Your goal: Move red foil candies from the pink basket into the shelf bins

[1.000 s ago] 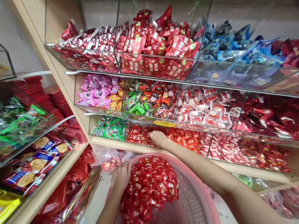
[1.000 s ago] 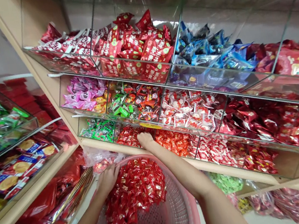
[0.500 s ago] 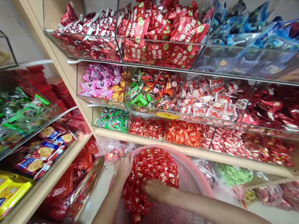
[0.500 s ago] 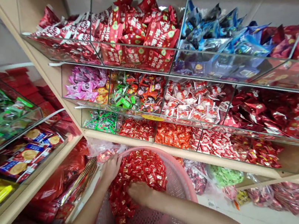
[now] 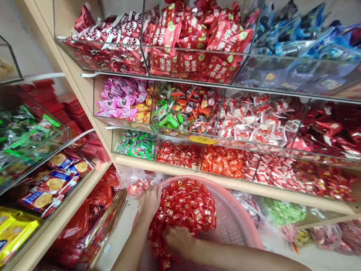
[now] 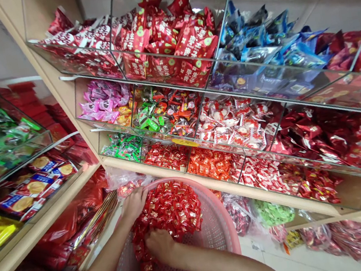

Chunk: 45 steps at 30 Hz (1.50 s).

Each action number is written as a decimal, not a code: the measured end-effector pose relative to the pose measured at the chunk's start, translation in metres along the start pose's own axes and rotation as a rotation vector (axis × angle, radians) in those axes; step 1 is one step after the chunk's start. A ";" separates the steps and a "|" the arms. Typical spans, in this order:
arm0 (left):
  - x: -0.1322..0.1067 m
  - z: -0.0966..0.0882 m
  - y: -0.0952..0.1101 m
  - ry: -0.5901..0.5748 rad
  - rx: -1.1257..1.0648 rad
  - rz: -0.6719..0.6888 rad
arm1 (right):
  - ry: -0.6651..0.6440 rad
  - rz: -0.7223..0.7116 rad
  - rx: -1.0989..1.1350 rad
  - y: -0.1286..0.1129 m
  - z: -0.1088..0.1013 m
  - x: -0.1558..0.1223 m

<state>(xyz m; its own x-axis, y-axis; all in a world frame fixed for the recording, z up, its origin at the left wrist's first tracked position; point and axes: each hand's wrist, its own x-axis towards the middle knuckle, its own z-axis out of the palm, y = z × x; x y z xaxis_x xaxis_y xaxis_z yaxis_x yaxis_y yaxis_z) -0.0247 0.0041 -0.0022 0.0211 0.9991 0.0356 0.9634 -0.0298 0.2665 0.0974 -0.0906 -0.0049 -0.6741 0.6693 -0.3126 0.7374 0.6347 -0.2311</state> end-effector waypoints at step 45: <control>0.000 0.000 -0.001 0.008 0.019 0.025 | -0.027 0.389 -0.105 0.059 -0.029 -0.042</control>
<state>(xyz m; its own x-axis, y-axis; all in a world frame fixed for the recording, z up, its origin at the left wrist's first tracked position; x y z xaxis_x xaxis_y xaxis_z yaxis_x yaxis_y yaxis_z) -0.0256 0.0044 -0.0025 0.0434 0.9978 0.0495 0.9674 -0.0544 0.2472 0.1677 -0.0696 0.0213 -0.3432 0.8580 -0.3822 0.9277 0.3732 0.0045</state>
